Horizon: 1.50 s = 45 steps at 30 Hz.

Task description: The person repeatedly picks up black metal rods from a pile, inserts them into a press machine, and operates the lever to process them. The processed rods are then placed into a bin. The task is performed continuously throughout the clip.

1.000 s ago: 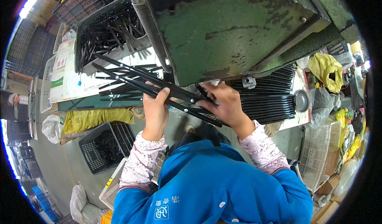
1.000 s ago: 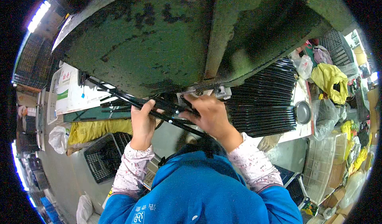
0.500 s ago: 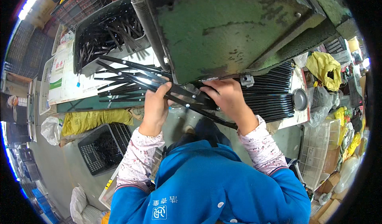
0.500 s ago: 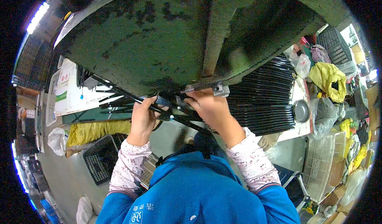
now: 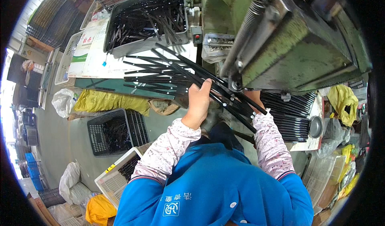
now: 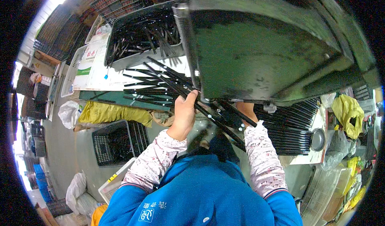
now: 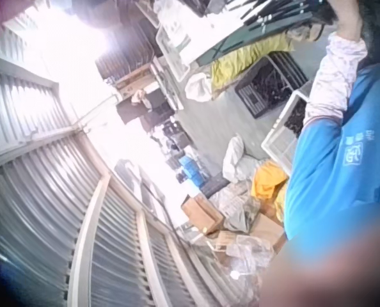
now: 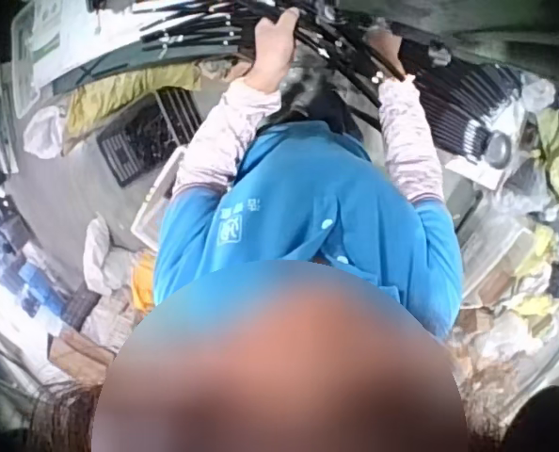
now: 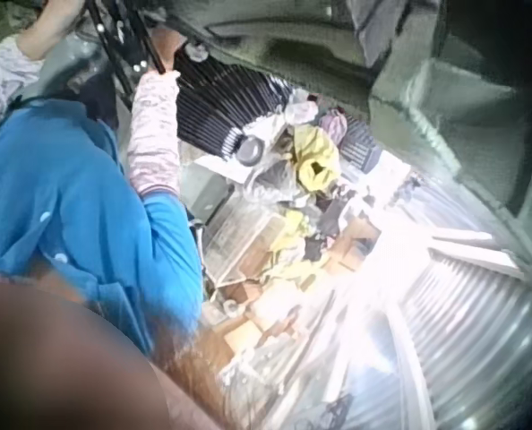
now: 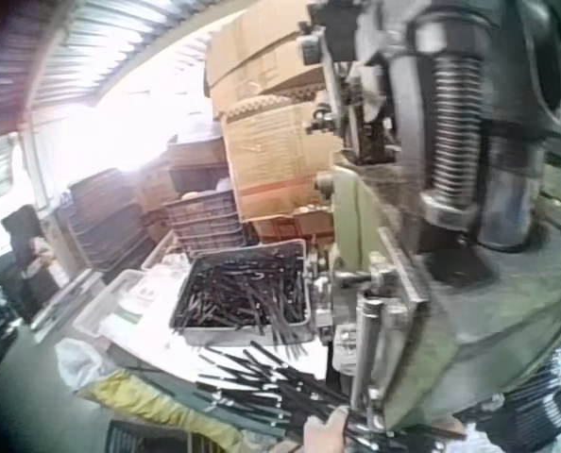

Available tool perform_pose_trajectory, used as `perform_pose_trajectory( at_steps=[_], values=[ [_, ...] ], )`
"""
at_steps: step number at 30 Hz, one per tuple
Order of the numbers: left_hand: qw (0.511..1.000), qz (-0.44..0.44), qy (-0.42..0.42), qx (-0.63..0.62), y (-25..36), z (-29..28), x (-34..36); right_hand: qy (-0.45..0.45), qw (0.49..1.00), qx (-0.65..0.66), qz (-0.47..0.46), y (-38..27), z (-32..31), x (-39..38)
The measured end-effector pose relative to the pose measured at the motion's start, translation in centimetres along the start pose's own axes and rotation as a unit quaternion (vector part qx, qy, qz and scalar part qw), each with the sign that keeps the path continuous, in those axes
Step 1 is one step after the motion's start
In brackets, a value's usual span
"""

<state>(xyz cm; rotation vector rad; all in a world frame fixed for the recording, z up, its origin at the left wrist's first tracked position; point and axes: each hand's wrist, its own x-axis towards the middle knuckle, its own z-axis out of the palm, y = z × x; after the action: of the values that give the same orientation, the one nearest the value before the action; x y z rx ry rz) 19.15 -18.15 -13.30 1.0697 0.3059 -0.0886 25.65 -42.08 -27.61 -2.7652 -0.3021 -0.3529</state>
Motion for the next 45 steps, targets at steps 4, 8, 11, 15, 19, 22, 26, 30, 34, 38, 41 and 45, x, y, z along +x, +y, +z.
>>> perform_pose_trajectory(
  at_steps=[4, 8, 11, 15, 19, 22, 26, 30, 34, 38, 41, 45],
  values=[
    [0.997, 0.023, 0.018, -0.071, -0.6, -0.9, 0.6, -0.055, 0.996, 0.045, 0.054, -1.1, 0.0, -0.2],
    [0.993, 0.015, 0.105, -0.051, -0.5, -4.7, 1.1, -0.061, 0.996, 0.034, 0.060, -0.6, -0.4, -0.1],
    [0.968, 0.074, 0.237, 0.044, -4.2, -14.5, 7.4, -0.075, 0.995, 0.030, 0.053, -1.1, -1.0, 0.4],
    [0.972, 0.039, 0.226, 0.059, -2.5, -19.7, 14.1, -0.102, 0.993, 0.018, 0.049, -1.1, -2.1, -0.5],
    [0.956, -0.126, 0.113, 0.241, -0.2, -21.3, 18.9, -0.113, 0.992, 0.007, 0.059, -0.7, -2.6, -1.4],
    [0.816, 0.180, 0.186, 0.516, 1.4, -18.7, 22.8, -0.118, 0.991, 0.005, 0.057, -0.9, -2.5, -1.1],
    [0.970, 0.073, 0.149, 0.176, 3.9, -12.2, 25.3, -0.123, 0.991, 0.002, 0.061, -1.0, -2.5, -1.5],
    [0.956, 0.101, 0.199, 0.189, 4.5, -11.7, 23.7, -0.128, 0.990, 0.006, 0.056, -1.3, -2.4, -1.7],
    [0.989, 0.061, 0.112, 0.073, 4.1, -14.3, 20.7, -0.126, 0.990, 0.006, 0.055, -1.2, -2.3, -1.6],
    [0.995, -0.021, 0.016, 0.100, 3.5, -15.6, 18.0, -0.120, 0.991, 0.007, 0.052, -1.2, -1.9, -1.2],
    [0.998, -0.054, -0.037, -0.004, 4.3, -14.3, 20.8, -0.118, 0.992, 0.006, 0.047, -1.4, -1.5, -0.9],
    [0.832, 0.070, 0.207, 0.509, 6.3, -9.1, 25.0, -0.119, 0.992, 0.004, 0.047, -1.7, -1.2, -0.7]
  ],
)
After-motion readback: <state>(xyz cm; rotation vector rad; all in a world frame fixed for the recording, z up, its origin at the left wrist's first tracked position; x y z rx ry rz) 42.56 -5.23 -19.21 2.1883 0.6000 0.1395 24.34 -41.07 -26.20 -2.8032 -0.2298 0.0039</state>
